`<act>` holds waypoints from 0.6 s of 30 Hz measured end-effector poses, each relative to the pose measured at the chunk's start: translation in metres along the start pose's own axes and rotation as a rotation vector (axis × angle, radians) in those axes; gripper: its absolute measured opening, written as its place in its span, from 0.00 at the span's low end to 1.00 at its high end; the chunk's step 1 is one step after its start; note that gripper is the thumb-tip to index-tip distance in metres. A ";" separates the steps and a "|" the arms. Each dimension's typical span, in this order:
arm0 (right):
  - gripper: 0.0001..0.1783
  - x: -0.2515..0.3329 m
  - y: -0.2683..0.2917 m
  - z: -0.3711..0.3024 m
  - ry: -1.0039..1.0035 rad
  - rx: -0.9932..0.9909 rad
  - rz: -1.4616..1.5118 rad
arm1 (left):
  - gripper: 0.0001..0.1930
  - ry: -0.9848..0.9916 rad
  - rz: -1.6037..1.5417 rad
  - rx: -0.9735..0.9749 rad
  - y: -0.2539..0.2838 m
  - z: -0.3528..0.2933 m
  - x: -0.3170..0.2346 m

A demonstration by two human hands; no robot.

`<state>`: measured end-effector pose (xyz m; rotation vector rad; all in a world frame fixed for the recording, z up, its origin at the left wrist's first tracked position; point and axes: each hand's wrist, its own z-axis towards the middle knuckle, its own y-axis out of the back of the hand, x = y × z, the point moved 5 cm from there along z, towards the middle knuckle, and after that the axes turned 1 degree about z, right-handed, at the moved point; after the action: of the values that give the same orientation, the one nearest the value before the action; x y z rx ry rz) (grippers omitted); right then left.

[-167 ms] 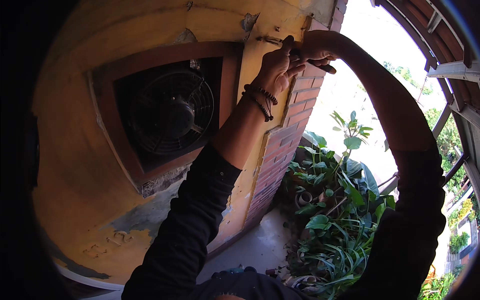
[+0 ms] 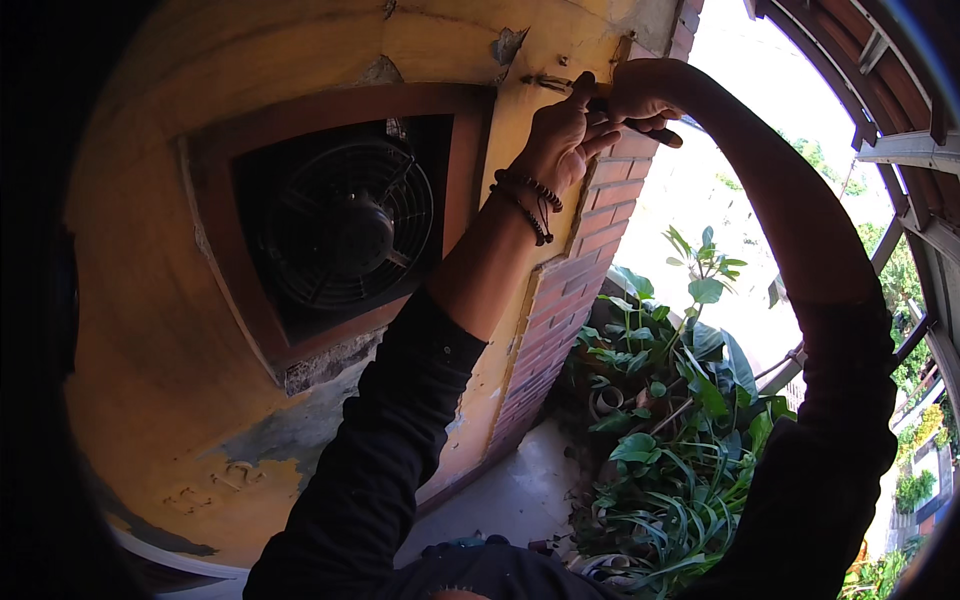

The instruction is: Repairing or adjusting the mounting of a wall exhaust fan using pliers.

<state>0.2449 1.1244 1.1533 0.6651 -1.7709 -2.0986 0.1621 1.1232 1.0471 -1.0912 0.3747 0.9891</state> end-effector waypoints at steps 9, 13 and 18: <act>0.09 0.010 0.010 -0.006 -0.013 0.034 -0.004 | 0.21 0.014 -0.013 0.018 0.000 -0.001 -0.003; 0.14 0.010 0.016 -0.005 -0.011 0.041 -0.139 | 0.19 -0.021 -0.010 -0.006 -0.004 -0.003 -0.005; 0.18 -0.003 0.007 -0.004 -0.078 0.013 0.095 | 0.18 -0.038 0.005 -0.047 0.000 0.006 0.001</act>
<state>0.2486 1.1215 1.1596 0.4984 -1.8205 -2.0774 0.1618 1.1291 1.0490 -1.1127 0.3251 1.0253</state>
